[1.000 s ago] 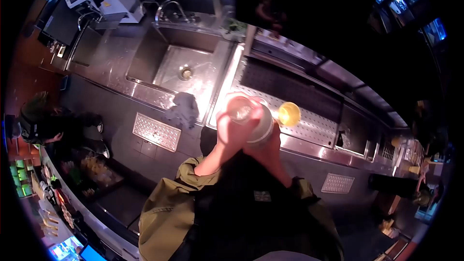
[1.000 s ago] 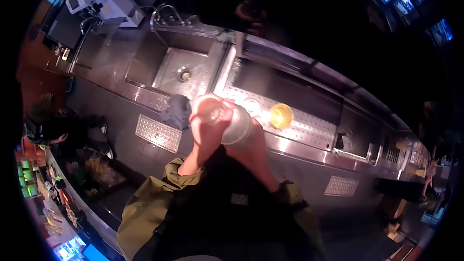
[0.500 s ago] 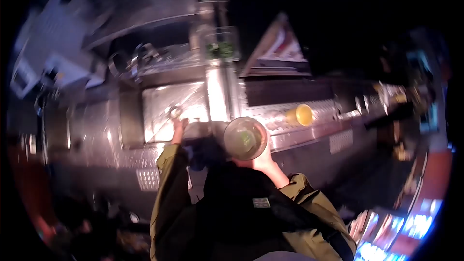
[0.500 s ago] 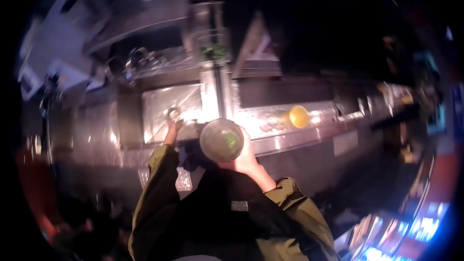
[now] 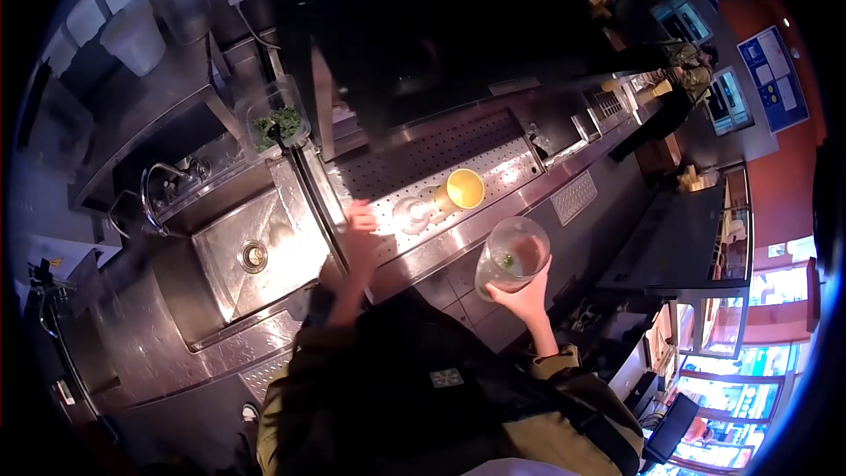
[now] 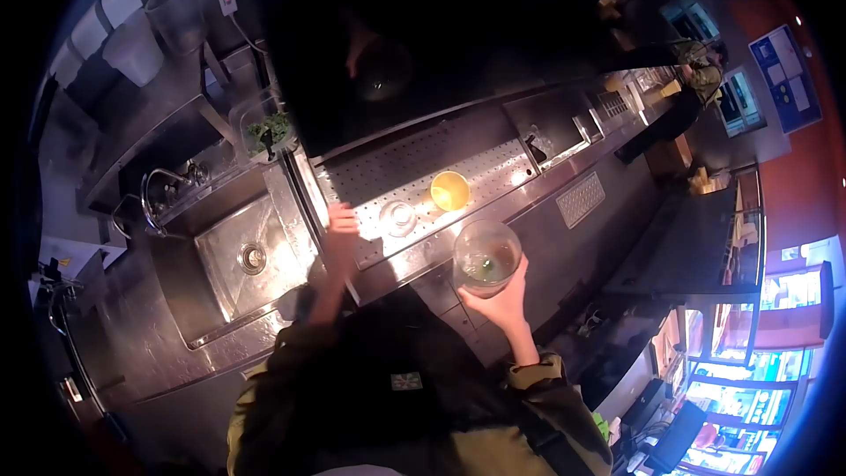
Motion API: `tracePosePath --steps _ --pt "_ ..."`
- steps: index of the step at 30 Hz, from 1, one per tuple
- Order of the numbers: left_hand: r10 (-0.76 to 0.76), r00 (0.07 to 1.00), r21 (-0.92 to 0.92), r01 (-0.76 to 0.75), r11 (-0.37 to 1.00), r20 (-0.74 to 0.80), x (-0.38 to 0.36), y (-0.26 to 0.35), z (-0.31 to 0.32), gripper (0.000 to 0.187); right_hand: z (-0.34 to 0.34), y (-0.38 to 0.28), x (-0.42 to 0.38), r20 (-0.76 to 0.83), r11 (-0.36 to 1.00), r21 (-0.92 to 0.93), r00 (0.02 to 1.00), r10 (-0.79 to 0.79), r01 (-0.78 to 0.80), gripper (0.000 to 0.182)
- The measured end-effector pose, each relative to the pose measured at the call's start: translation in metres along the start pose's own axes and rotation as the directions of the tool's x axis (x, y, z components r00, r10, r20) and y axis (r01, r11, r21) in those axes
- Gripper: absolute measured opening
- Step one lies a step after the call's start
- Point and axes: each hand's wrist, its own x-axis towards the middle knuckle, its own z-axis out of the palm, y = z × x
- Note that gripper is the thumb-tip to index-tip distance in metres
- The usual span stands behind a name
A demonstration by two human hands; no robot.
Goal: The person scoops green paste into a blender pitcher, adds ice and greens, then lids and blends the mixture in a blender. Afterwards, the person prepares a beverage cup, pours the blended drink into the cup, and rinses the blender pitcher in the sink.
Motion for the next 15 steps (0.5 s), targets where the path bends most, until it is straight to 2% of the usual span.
tracePosePath --steps 1,2,3,4,7,8,9,11,13,14,15 --pt "-0.222 0.972 -0.044 0.226 0.973 0.079 -0.009 0.023 0.055 0.055 -0.011 0.008 0.004 -0.003 1.000 0.015 1.000 0.005 -0.005 0.094" --pt "-0.431 0.889 -0.055 0.443 0.895 0.154 -0.017 0.047 0.110 0.072 -0.023 0.016 0.007 0.006 1.000 0.002 1.000 0.001 -0.001 0.094" --pt "-0.496 0.860 0.178 0.472 0.863 0.122 -0.015 0.046 0.149 0.095 -0.034 0.023 0.012 0.014 1.000 -0.013 1.000 -0.006 0.006 0.094" --pt "-0.569 0.817 0.227 0.540 0.810 0.088 -0.008 0.053 0.167 0.102 -0.043 0.028 0.017 0.033 1.000 -0.021 0.999 -0.013 0.013 0.094" --pt "-0.482 0.862 0.260 0.507 0.822 -0.158 0.006 0.028 0.204 0.104 -0.073 0.037 0.034 0.139 0.999 -0.038 0.990 -0.014 0.019 0.096" --pt "-0.420 0.895 0.340 0.445 0.829 -0.149 0.010 0.017 0.205 0.105 -0.080 0.040 0.042 0.205 0.999 -0.033 0.979 -0.002 0.009 0.096" --pt "-0.445 0.886 0.311 0.462 0.830 -0.130 0.014 0.011 0.205 0.102 -0.086 0.043 0.050 0.275 1.000 -0.028 0.962 0.011 -0.004 0.097" --pt "-0.493 0.864 0.257 0.502 0.826 -0.105 0.019 0.007 0.204 0.098 -0.093 0.044 0.069 0.386 0.996 -0.058 0.922 -0.040 0.068 0.096" --pt "-0.348 0.937 0.161 0.349 0.923 -0.034 0.025 0.031 0.189 0.091 -0.092 0.037 0.087 0.515 0.991 -0.084 0.856 -0.044 0.101 0.096" --pt "-0.271 0.962 0.118 0.270 0.955 -0.008 0.027 0.048 0.176 0.087 -0.087 0.030 0.097 0.560 0.986 -0.060 0.823 -0.094 0.154 0.095" --pt "-0.243 0.970 0.196 0.233 0.952 0.026 0.033 0.068 0.158 0.085 -0.081 0.024 0.106 0.617 0.980 -0.072 0.780 -0.103 0.187 0.095"
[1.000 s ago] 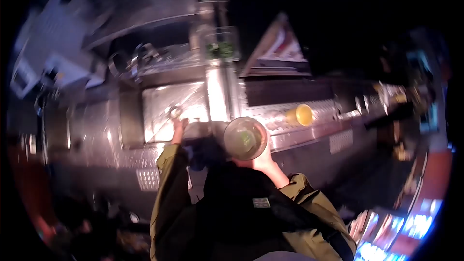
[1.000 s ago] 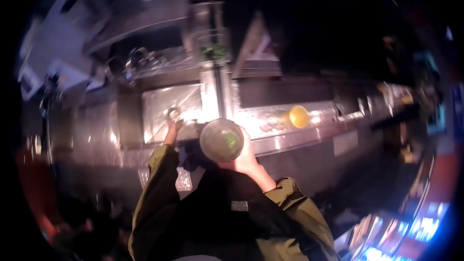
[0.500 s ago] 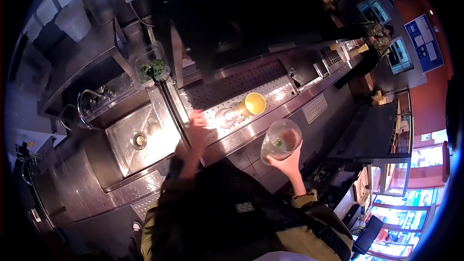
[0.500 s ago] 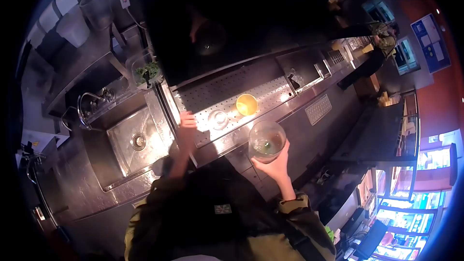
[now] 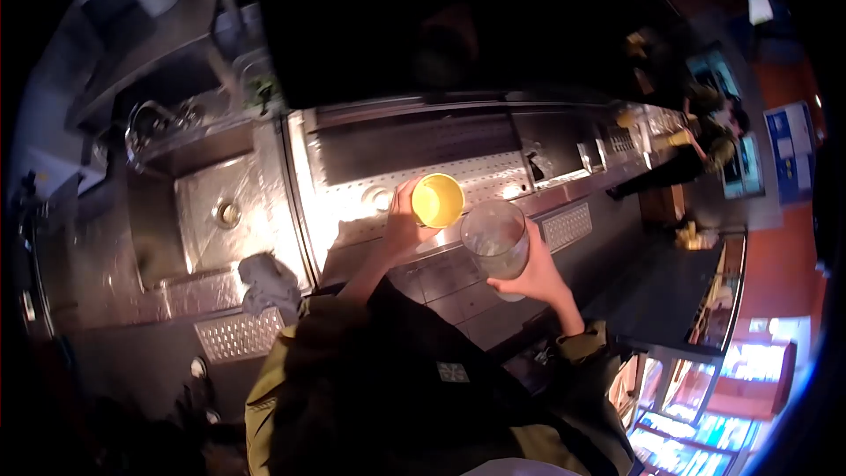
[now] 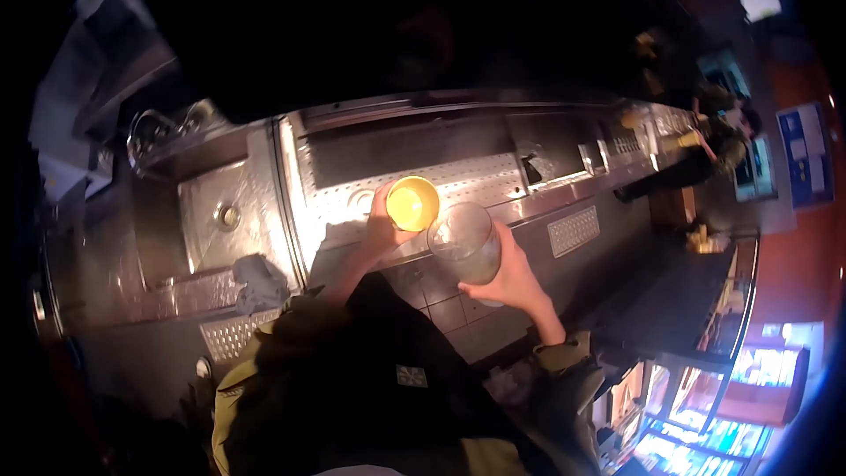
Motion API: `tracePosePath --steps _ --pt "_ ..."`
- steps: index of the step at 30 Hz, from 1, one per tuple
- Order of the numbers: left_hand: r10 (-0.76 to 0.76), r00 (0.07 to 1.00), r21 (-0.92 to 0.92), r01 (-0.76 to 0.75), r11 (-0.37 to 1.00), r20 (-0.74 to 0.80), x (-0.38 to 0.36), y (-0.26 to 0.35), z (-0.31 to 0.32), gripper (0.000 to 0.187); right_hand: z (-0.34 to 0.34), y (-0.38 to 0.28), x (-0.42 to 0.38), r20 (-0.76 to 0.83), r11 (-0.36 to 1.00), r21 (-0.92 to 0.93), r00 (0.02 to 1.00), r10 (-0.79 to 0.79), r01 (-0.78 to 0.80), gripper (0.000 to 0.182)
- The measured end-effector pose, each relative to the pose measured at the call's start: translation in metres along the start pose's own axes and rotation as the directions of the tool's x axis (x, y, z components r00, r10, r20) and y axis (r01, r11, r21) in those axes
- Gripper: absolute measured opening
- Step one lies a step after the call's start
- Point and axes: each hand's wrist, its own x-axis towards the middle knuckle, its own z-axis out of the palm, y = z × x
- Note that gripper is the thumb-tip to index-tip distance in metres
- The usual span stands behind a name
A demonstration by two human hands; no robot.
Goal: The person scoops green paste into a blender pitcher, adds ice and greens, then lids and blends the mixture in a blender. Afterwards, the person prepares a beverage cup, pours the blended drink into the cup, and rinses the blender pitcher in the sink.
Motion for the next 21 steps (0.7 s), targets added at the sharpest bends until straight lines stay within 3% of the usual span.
tracePosePath --steps 3,8,11,15,18,21 --pt "0.121 0.992 0.175 -0.125 0.977 0.034 -0.002 0.030 -0.074 0.079 0.004 -0.035 0.039 0.210 0.996 -0.053 0.976 -0.053 0.066 0.094" --pt "0.098 0.995 0.354 -0.090 0.931 -0.004 -0.022 0.042 -0.191 0.075 0.056 -0.091 0.105 0.522 0.960 -0.063 0.829 -0.200 0.272 0.099" --pt "0.127 0.990 0.389 -0.096 0.916 -0.055 -0.036 0.031 -0.250 0.072 0.101 -0.130 0.137 0.616 0.920 -0.066 0.741 -0.266 0.386 0.097" --pt "0.036 0.993 0.351 0.006 0.936 -0.115 -0.053 0.026 -0.316 0.074 0.162 -0.171 0.170 0.683 0.851 -0.038 0.635 -0.360 0.523 0.094" --pt "-0.026 0.982 0.384 0.098 0.918 -0.188 -0.063 0.020 -0.352 0.076 0.197 -0.204 0.187 0.757 0.894 -0.035 0.596 -0.268 0.447 0.092" --pt "-0.026 0.986 0.388 0.090 0.917 -0.167 -0.068 0.011 -0.383 0.077 0.224 -0.222 0.198 0.750 0.864 -0.010 0.576 -0.326 0.503 0.090"
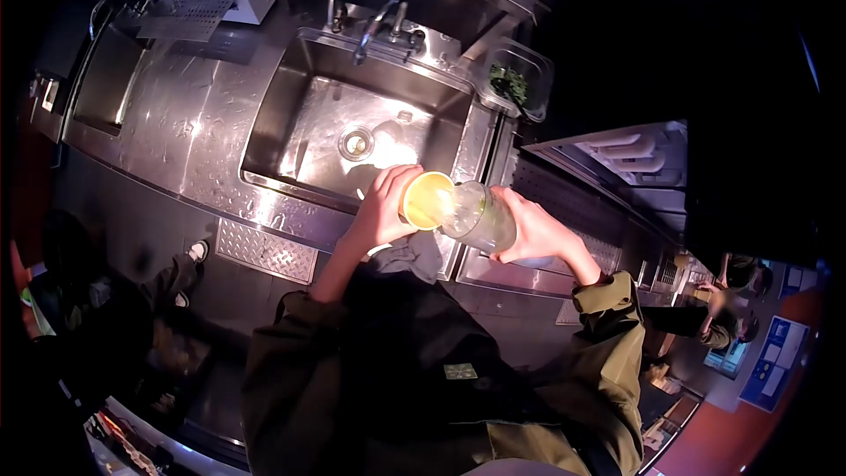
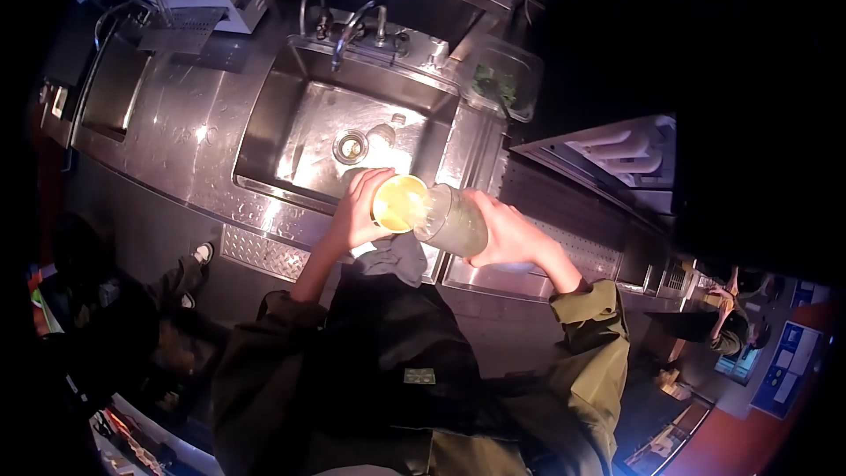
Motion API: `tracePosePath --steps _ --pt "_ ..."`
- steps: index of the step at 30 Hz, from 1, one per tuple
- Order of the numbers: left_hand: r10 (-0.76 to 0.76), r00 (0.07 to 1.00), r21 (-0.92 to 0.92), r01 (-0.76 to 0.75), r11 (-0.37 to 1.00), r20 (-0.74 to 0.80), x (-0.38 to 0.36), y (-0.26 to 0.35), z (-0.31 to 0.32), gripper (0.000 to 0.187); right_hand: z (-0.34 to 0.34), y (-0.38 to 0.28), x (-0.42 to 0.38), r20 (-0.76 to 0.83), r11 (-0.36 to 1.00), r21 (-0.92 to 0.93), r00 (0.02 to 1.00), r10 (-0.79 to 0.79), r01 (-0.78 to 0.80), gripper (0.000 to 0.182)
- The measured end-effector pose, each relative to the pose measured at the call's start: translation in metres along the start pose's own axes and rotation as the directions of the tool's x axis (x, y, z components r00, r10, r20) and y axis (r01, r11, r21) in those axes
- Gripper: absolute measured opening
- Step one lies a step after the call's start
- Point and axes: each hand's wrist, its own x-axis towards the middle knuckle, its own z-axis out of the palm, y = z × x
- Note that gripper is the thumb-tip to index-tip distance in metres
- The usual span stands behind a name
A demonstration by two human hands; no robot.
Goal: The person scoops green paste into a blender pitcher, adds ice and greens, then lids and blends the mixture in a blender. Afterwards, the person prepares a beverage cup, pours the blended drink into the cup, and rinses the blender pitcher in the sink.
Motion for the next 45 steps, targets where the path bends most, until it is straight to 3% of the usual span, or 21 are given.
tracePosePath --steps 6,15,18,33,42,45 --pt "-0.080 0.997 -0.058 0.081 0.995 0.019 0.004 -0.029 -0.024 0.078 -0.002 -0.021 0.039 0.067 0.999 0.024 0.997 0.025 -0.027 0.087" --pt "-0.069 0.995 -0.126 0.077 0.989 0.070 0.005 -0.049 -0.020 0.083 0.000 -0.039 0.057 0.094 0.997 0.015 0.993 0.073 -0.075 0.087" --pt "-0.083 0.993 -0.150 0.094 0.984 0.081 0.004 -0.050 -0.019 0.083 -0.001 -0.042 0.060 0.169 0.981 -0.037 0.966 0.195 -0.192 0.088" --pt "-0.131 0.985 -0.234 0.154 0.960 0.109 -0.001 -0.058 -0.008 0.084 0.003 -0.031 0.061 0.138 0.982 -0.090 0.975 0.175 -0.164 0.089" --pt "-0.143 0.987 -0.252 0.159 0.955 0.079 -0.003 -0.063 -0.007 0.084 -0.006 -0.044 0.066 0.248 0.940 -0.060 0.907 0.340 -0.336 0.088" --pt "-0.181 0.981 -0.253 0.192 0.948 0.065 -0.006 -0.066 -0.007 0.084 -0.002 -0.040 0.063 0.201 0.949 -0.068 0.928 0.315 -0.307 0.088"
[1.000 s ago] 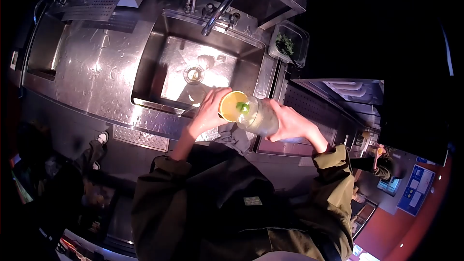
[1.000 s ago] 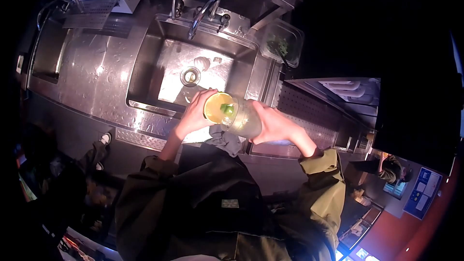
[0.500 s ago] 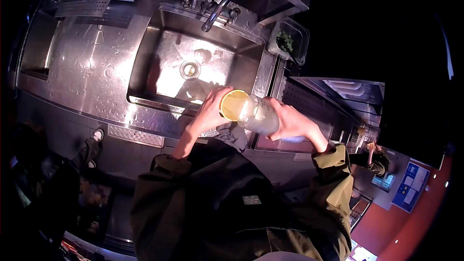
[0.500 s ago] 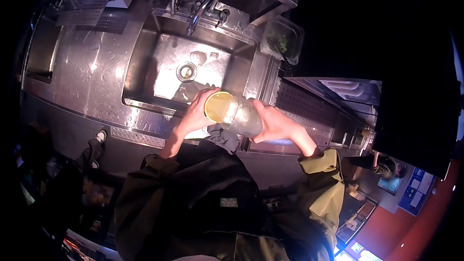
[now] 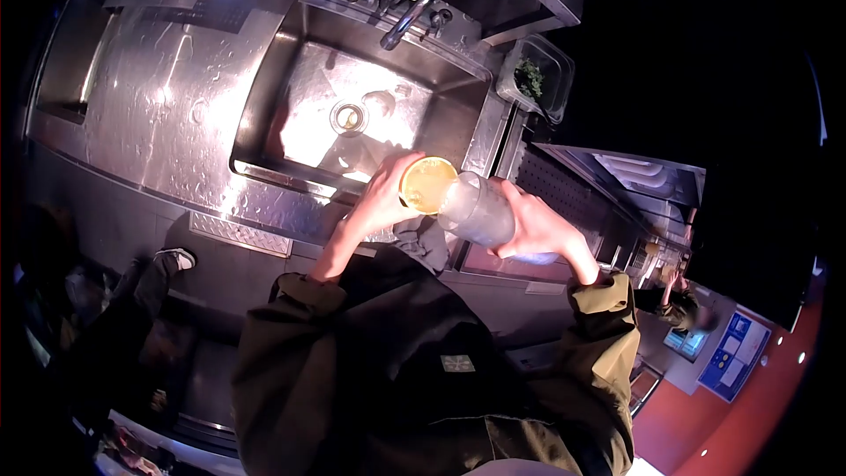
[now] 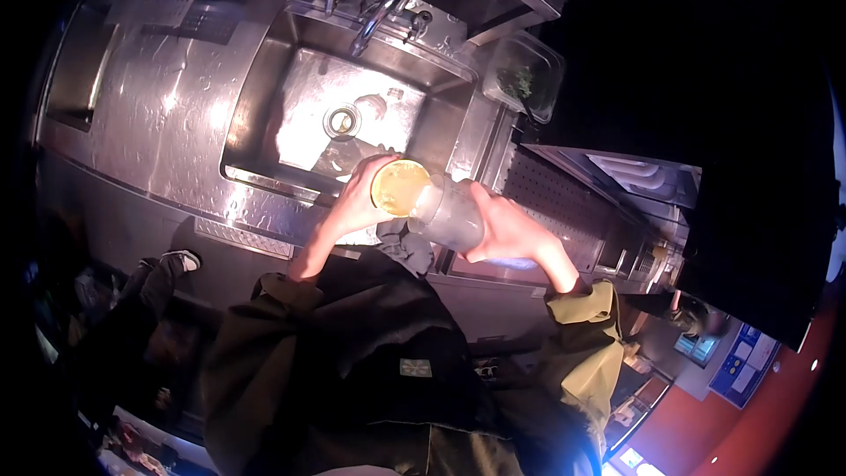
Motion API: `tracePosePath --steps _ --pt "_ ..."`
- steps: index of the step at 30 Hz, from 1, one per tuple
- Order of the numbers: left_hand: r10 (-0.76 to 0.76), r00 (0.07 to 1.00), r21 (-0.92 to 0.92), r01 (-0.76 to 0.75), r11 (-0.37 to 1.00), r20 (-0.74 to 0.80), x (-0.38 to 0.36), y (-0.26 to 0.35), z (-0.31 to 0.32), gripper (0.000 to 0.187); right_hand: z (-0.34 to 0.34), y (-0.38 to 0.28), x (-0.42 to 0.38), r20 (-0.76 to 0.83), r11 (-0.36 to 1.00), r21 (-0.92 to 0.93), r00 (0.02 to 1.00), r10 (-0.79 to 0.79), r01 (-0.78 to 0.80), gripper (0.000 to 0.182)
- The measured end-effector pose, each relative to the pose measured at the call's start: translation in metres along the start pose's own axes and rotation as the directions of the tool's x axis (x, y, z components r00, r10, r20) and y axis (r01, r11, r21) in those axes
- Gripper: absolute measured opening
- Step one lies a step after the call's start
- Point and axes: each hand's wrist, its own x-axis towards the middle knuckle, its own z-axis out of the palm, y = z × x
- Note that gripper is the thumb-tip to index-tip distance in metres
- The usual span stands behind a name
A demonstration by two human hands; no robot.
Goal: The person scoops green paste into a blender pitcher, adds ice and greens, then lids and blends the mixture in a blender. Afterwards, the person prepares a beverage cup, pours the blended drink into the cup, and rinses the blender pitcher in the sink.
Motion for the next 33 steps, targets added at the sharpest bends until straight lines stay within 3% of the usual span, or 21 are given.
tracePosePath --steps 3,6,9,12,13,16,20,24,27,33 --pt "-0.039 0.999 -0.034 0.038 0.999 -0.018 -0.001 0.000 -0.001 0.082 0.000 -0.004 0.000 -0.021 0.997 0.027 0.998 -0.066 0.067 0.086" --pt "-0.075 0.997 -0.064 0.075 0.995 0.000 -0.002 -0.001 -0.004 0.080 -0.004 -0.011 0.001 0.044 0.998 0.056 0.999 0.004 -0.007 0.091" --pt "-0.046 0.998 -0.119 0.040 0.992 -0.051 -0.003 0.002 -0.005 0.080 0.009 0.003 0.001 -0.071 0.996 0.057 0.996 -0.061 0.065 0.094" --pt "-0.047 0.995 -0.138 0.035 0.990 -0.087 -0.005 0.003 -0.005 0.080 0.022 0.012 0.002 -0.106 0.979 0.190 0.993 -0.047 0.066 0.098" --pt "-0.045 0.994 -0.134 0.031 0.990 -0.101 -0.005 0.002 -0.005 0.081 0.026 0.014 0.003 -0.140 0.969 0.206 0.984 -0.110 0.137 0.099" --pt "-0.041 0.992 -0.138 0.025 0.990 -0.115 -0.006 0.000 -0.004 0.081 0.032 0.011 0.004 -0.194 0.959 0.250 0.977 -0.084 0.132 0.094" --pt "-0.081 0.995 -0.153 0.071 0.986 -0.060 -0.008 -0.002 -0.005 0.080 0.027 -0.003 -0.002 -0.053 0.965 0.259 0.997 0.055 -0.040 0.095" --pt "-0.165 0.985 -0.172 0.171 0.970 0.045 -0.012 0.000 -0.009 0.081 0.030 -0.008 -0.004 -0.052 0.970 0.241 0.997 0.050 -0.036 0.095" --pt "-0.010 0.998 -0.152 0.001 0.988 -0.055 -0.017 -0.009 -0.004 0.082 0.035 -0.010 -0.008 -0.075 0.970 0.243 0.997 0.028 -0.009 0.095" --pt "0.068 0.992 -0.125 -0.082 0.989 -0.111 -0.019 -0.013 0.002 0.085 0.043 -0.012 -0.011 -0.130 0.966 0.255 0.991 -0.004 0.037 0.095"
